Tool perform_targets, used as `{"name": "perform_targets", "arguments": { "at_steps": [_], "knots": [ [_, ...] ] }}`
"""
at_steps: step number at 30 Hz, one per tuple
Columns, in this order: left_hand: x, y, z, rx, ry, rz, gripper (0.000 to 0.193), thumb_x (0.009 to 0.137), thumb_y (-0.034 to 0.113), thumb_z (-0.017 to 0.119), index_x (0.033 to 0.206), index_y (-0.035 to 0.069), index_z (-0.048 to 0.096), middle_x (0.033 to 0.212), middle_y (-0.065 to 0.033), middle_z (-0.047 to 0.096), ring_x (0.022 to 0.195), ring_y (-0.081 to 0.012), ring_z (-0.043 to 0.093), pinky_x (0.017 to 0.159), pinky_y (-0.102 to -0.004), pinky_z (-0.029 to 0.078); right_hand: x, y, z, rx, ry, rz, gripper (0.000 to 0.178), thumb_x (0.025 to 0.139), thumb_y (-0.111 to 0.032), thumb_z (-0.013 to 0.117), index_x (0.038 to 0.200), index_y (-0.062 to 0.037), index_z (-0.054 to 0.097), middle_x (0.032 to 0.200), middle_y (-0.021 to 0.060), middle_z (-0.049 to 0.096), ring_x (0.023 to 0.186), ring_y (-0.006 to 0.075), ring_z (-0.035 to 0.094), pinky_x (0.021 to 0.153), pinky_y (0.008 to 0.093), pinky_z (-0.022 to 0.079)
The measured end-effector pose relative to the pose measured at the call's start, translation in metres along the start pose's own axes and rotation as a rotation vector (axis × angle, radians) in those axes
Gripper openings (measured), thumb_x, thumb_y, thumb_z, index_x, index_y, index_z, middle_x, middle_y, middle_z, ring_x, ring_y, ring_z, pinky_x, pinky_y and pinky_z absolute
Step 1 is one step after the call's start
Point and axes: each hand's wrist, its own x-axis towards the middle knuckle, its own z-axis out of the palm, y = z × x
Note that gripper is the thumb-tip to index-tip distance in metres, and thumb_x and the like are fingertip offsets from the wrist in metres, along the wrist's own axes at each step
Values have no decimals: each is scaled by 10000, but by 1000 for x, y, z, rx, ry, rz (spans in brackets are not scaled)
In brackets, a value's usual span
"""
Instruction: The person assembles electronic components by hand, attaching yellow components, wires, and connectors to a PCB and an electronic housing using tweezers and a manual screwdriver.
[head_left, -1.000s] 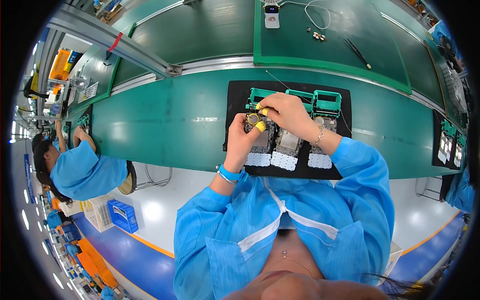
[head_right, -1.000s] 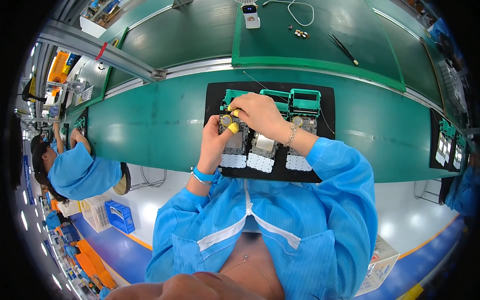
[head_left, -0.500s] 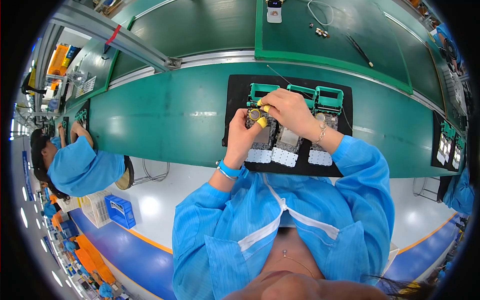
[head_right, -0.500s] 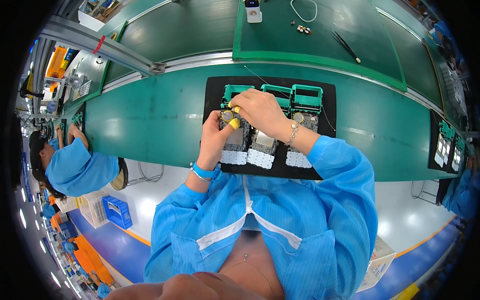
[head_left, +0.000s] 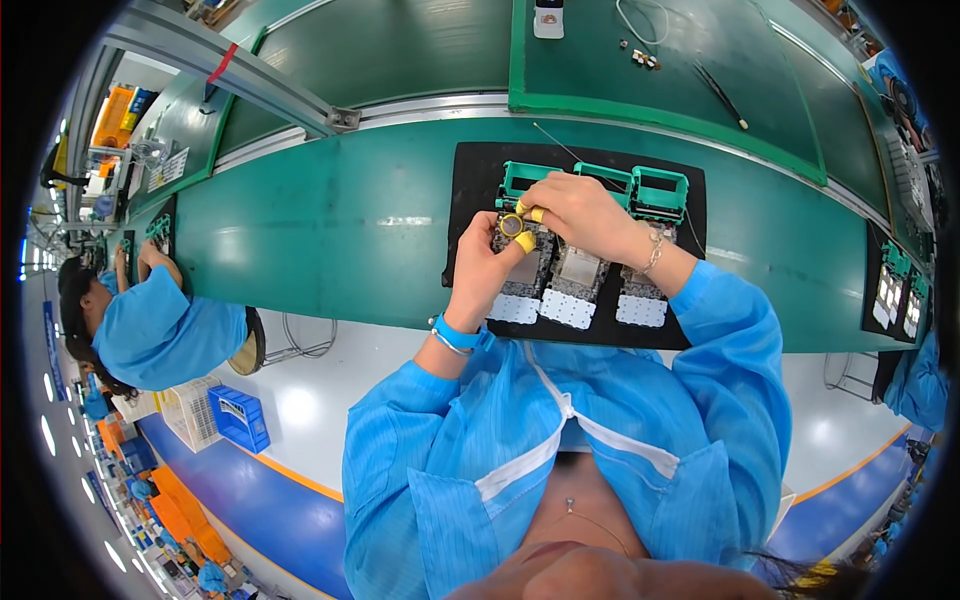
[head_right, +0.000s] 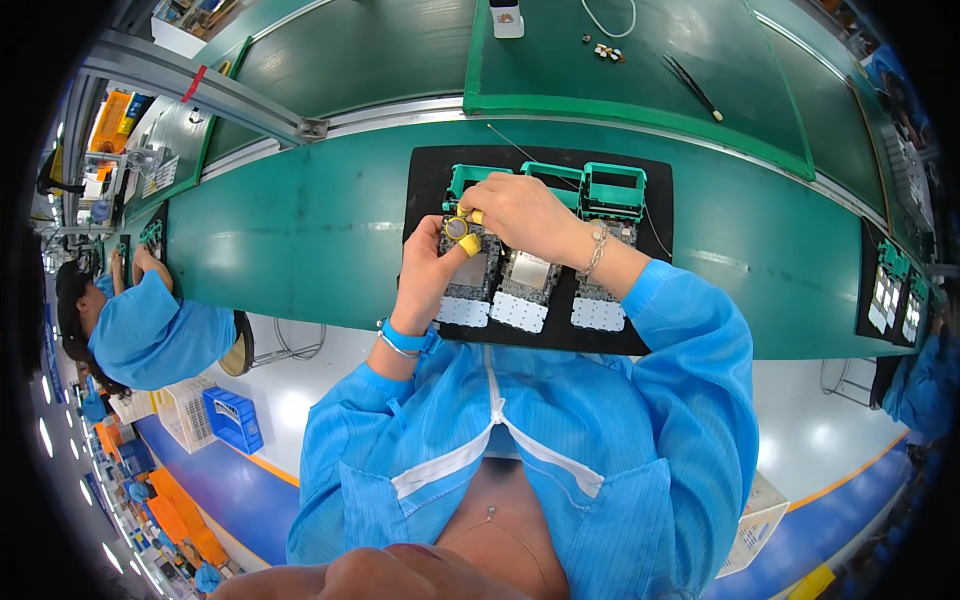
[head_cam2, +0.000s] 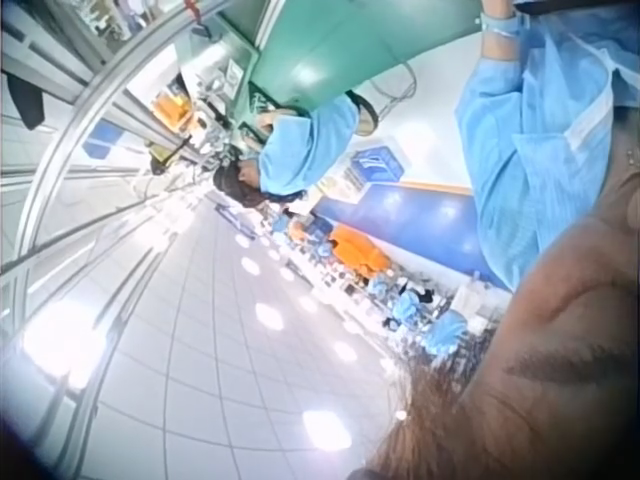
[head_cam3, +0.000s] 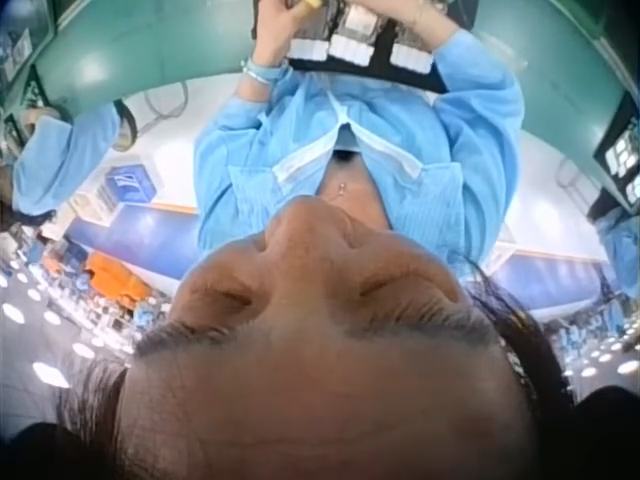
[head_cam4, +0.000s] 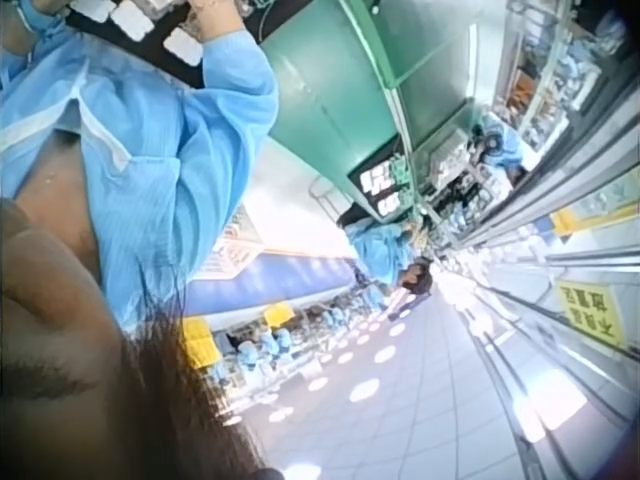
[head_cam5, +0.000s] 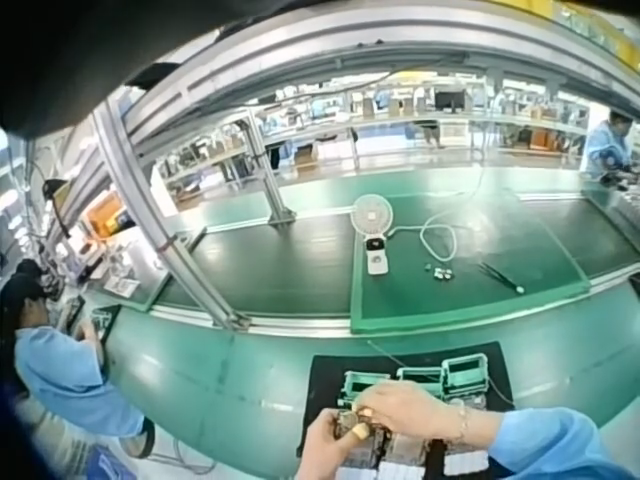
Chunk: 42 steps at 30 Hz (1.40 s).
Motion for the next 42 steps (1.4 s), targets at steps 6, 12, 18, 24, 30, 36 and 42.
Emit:
{"name": "perform_targets", "arguments": {
  "at_steps": [6,12,18,24,30,36,42],
  "knots": [
    [0,-5,2,-59,17,-2,227,773,3,636,961,3,509,880,-10,564,788,-52,505,686,-208,428,-3,-7,0,95,10,189,156,752,-48,627,907,-42,637,787,95,635,692,246,601,632,341,481],
    [-1,-5,5,-64,28,1,225,778,17,643,954,9,503,872,-4,557,776,-46,498,675,-202,422,-2,-8,-6,250,-22,370,149,766,-58,631,911,-24,647,732,99,648,620,179,610,582,282,477],
    [3,-4,8,-61,53,-23,197,788,68,655,901,17,501,814,10,539,725,-37,474,623,-199,400,-3,-6,-5,300,-31,426,172,778,-62,614,941,-19,643,745,93,656,648,162,624,613,269,491],
    [7,-2,4,-31,54,-85,166,758,62,637,819,41,484,732,33,486,659,-35,422,573,-206,361,-3,-6,-1,333,5,354,133,772,-92,599,885,-36,642,760,115,663,668,252,645,607,319,499],
    [8,6,3,-85,25,-114,143,777,53,628,812,48,490,747,33,507,666,-32,435,585,-203,358,-1,-4,-16,260,-104,279,221,781,-116,592,994,-66,625,769,118,657,664,292,622,611,364,485],
    [6,3,1,-86,53,-115,134,772,46,615,806,43,486,734,31,492,670,-38,420,592,-202,353,15,56,-67,-38,66,299,242,837,-145,624,1058,-49,638,862,70,688,725,143,639,665,282,510],
    [0,3,-4,91,73,-34,158,774,57,625,851,30,489,776,10,495,712,-60,440,626,-211,380,26,172,-107,-572,328,470,264,799,-89,610,1054,-139,654,945,56,614,938,234,587,768,354,508]
  ]
}}
